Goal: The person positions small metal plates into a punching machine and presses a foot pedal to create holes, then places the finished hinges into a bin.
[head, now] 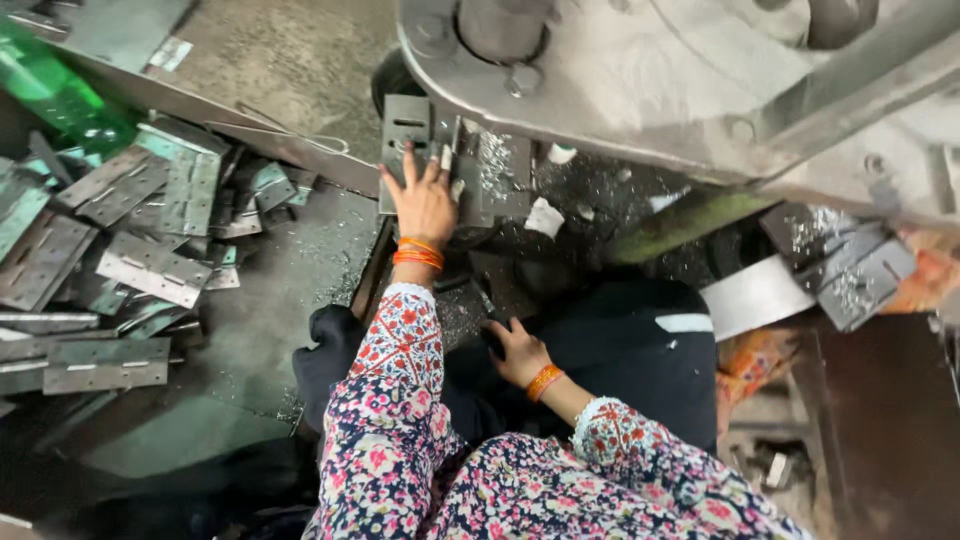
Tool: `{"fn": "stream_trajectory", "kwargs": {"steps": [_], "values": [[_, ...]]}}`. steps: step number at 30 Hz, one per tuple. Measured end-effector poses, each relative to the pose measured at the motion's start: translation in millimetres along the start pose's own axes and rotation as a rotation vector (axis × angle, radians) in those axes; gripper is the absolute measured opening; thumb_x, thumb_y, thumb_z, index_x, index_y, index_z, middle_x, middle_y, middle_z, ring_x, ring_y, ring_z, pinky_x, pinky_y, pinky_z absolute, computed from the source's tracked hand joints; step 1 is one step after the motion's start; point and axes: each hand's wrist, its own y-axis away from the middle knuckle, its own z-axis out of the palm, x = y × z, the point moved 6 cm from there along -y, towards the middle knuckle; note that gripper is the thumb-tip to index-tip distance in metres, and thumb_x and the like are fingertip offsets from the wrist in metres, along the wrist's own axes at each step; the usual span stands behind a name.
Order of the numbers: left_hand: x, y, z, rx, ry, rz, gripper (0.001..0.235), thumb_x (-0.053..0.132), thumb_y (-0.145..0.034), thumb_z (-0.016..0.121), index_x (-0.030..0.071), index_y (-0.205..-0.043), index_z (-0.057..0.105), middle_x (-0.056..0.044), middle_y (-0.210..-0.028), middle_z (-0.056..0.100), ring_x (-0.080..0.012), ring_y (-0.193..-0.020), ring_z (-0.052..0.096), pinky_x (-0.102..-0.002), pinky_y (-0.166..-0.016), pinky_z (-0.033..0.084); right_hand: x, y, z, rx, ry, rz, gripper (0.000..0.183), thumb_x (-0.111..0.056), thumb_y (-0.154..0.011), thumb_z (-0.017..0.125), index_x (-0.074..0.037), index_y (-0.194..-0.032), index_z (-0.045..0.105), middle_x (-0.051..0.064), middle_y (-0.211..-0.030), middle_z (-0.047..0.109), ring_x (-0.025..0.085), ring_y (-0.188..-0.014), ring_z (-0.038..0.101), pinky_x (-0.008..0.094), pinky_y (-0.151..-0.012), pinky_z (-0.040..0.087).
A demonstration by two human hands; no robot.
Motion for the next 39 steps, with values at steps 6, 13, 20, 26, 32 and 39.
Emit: {"fn": "stream_trajectory", "kwargs": {"steps": [6, 13, 20, 26, 32, 39], "values": [[5.3, 23.1, -44.9, 0.120, 0.027, -0.011, 0.050, 0.031, -0.094, 0.060, 0.009, -0.138, 0.063, -0.007, -0.146, 0.056, -0.0379, -0.147, 0.033, -0.074, -0.116, 0.016, -10.1, -5.7, -22.1, -0.077, 0.092, 0.022, 0.063, -0.030, -0.082, 0.075, -0.032, -0.141, 0.052, 0.020, -0.125, 0.058, 0.045, -0.101, 0.067, 0.054, -0.085, 0.058], [-39.5, 59.3, -121.4, 0.378, 0.221, -0.261, 0.050, 0.032, -0.091, 0.072, 0.013, -0.135, 0.062, -0.010, -0.132, 0.060, -0.0342, -0.131, 0.047, -0.066, -0.111, 0.032, -57.2, -27.4, -114.8, -0.123, 0.276, -0.099, 0.060, -0.047, -0.087, 0.068, -0.027, -0.142, 0.054, 0.022, -0.127, 0.064, 0.044, -0.114, 0.064, 0.053, -0.095, 0.054], [-142.2, 100.3, -94.6, -0.058, 0.210, -0.474, 0.053, 0.049, -0.085, 0.073, 0.025, -0.132, 0.066, -0.004, -0.130, 0.062, -0.0320, -0.126, 0.050, -0.057, -0.097, 0.047, -84.9, -36.5, -143.9, -0.156, 0.353, -0.081, 0.060, -0.052, -0.086, 0.066, -0.032, -0.142, 0.057, 0.018, -0.128, 0.066, 0.044, -0.117, 0.063, 0.051, -0.097, 0.053], [-263.7, 183.5, -54.9, -0.149, -0.124, -0.692, 0.037, 0.036, -0.087, 0.070, 0.023, -0.122, 0.069, -0.004, -0.125, 0.064, -0.0292, -0.123, 0.054, -0.057, -0.092, 0.049, -83.2, -41.4, -142.1, -0.143, 0.385, -0.078, 0.057, -0.051, -0.085, 0.067, -0.032, -0.138, 0.060, 0.017, -0.126, 0.068, 0.042, -0.117, 0.065, 0.051, -0.098, 0.054], [-333.3, 212.0, -42.0, 0.074, -0.260, -0.742, 0.031, 0.019, -0.085, 0.071, 0.016, -0.116, 0.072, -0.006, -0.124, 0.063, -0.0309, -0.120, 0.053, -0.056, -0.090, 0.047, -88.4, -38.2, -143.7, -0.178, 0.434, -0.039, 0.057, -0.051, -0.085, 0.067, -0.034, -0.138, 0.060, 0.017, -0.124, 0.068, 0.043, -0.113, 0.066, 0.051, -0.096, 0.055], [-390.5, 174.7, -66.1, 0.144, -0.381, -0.701, 0.041, 0.019, -0.079, 0.068, 0.011, -0.119, 0.072, -0.012, -0.132, 0.058, -0.0370, -0.131, 0.045, -0.068, -0.102, 0.036, -89.9, -32.4, -146.1, -0.180, 0.404, -0.005, 0.056, -0.050, -0.084, 0.067, -0.034, -0.138, 0.060, 0.014, -0.119, 0.069, 0.043, -0.109, 0.067, 0.050, -0.092, 0.056]]}}
